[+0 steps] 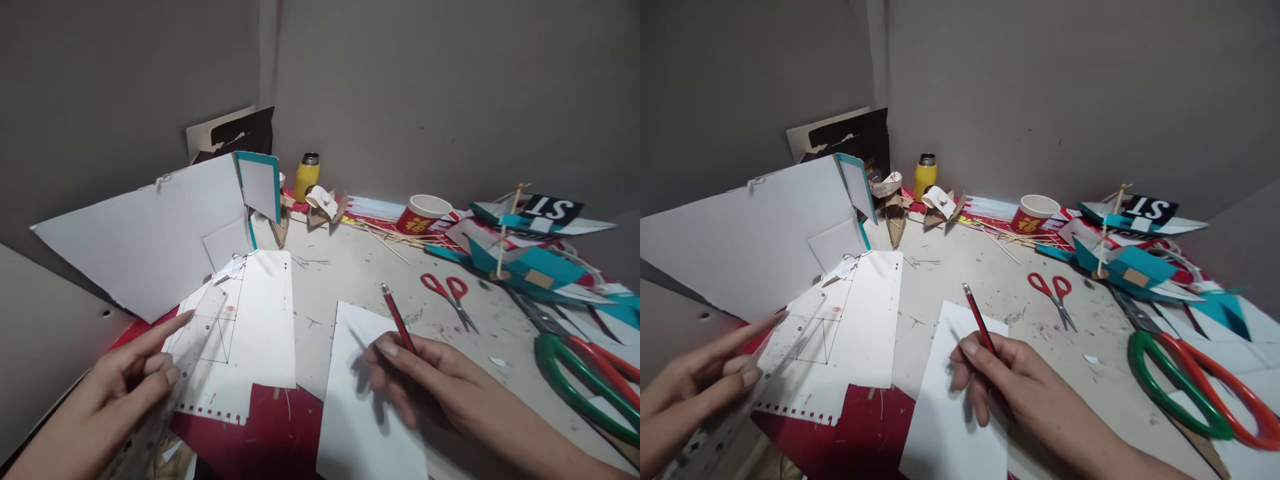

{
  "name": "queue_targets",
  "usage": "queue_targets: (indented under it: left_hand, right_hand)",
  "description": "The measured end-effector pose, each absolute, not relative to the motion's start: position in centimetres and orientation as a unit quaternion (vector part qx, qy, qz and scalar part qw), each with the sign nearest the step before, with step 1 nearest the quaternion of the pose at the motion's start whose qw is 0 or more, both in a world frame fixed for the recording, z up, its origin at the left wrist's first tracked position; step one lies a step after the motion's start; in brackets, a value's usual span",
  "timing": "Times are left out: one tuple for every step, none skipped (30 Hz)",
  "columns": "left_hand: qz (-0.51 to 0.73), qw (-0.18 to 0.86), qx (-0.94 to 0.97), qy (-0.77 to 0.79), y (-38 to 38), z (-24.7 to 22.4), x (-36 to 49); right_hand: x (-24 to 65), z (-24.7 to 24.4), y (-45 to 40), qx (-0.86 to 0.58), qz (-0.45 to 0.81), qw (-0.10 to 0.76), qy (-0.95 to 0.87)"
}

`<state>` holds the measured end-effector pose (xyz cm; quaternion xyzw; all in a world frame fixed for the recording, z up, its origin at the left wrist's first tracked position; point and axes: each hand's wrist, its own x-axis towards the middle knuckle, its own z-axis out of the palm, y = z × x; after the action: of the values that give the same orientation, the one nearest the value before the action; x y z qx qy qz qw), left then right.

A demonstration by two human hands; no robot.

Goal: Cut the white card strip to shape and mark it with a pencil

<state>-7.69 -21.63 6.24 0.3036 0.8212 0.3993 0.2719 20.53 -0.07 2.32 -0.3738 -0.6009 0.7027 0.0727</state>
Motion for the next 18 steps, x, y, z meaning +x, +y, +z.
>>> queue_targets:
  left_hand:
    - [0.394, 0.283, 0.305, 0.82, -21.8, 5.8, -7.6]
    - [0.39, 0.294, 0.308, 0.817, -21.9, 5.3, -7.4]
    - [0.388, 0.301, 0.311, 0.814, -22.0, 4.9, -7.2]
    - [0.388, 0.303, 0.311, 0.813, -22.0, 4.6, -7.0]
    - [0.389, 0.306, 0.312, 0.811, -22.1, 4.3, -6.9]
    - [0.389, 0.311, 0.314, 0.808, -22.1, 4.0, -6.7]
    - [0.389, 0.318, 0.316, 0.805, -22.2, 3.8, -6.6]
    - [0.388, 0.325, 0.315, 0.803, -22.3, 3.7, -6.5]
    - [0.387, 0.331, 0.311, 0.802, -22.4, 3.6, -6.3]
    - [0.388, 0.335, 0.306, 0.803, -22.5, 3.6, -6.1]
    - [0.389, 0.336, 0.298, 0.804, -22.5, 3.6, -5.9]
    - [0.39, 0.336, 0.292, 0.806, -22.6, 3.5, -5.7]
    - [0.389, 0.338, 0.286, 0.808, -22.6, 3.5, -5.5]
    - [0.389, 0.34, 0.281, 0.809, -22.6, 3.5, -5.3]
    - [0.386, 0.342, 0.277, 0.811, -22.5, 3.4, -5.1]
    - [0.383, 0.342, 0.273, 0.813, -22.5, 3.2, -4.9]
    - [0.382, 0.341, 0.27, 0.815, -22.5, 3.0, -4.8]
    - [0.382, 0.338, 0.267, 0.817, -22.5, 2.8, -4.6]
  right_hand:
    - [20.6, 2.0, -0.2, -0.37, 0.705, 0.068, -0.601]
    - [20.6, 1.8, -0.2, -0.367, 0.706, 0.066, -0.602]
    - [20.6, 1.6, -0.3, -0.365, 0.706, 0.065, -0.603]
    - [20.5, 1.4, -0.4, -0.364, 0.706, 0.063, -0.604]
    - [20.4, 1.4, -0.4, -0.365, 0.708, 0.064, -0.602]
    - [20.4, 1.3, -0.4, -0.366, 0.71, 0.064, -0.598]
    - [20.3, 1.3, -0.5, -0.368, 0.713, 0.065, -0.594]
    - [20.3, 1.2, -0.5, -0.371, 0.714, 0.066, -0.59]
    - [20.3, 1.2, -0.5, -0.373, 0.714, 0.067, -0.588]
    - [20.2, 1.2, -0.5, -0.375, 0.714, 0.068, -0.588]
    - [20.2, 1.2, -0.5, -0.376, 0.712, 0.067, -0.589]
    - [20.1, 1.2, -0.6, -0.377, 0.71, 0.067, -0.591]
    - [20.1, 1.2, -0.6, -0.377, 0.708, 0.066, -0.593]
    - [20.0, 1.2, -0.6, -0.377, 0.707, 0.063, -0.594]
    - [20.0, 1.2, -0.7, -0.378, 0.707, 0.063, -0.595]
    - [20.0, 1.2, -0.7, -0.378, 0.707, 0.062, -0.595]
    - [20.0, 1.1, -0.7, -0.378, 0.707, 0.061, -0.595]
    - [20.0, 1.0, -0.7, -0.378, 0.708, 0.06, -0.594]
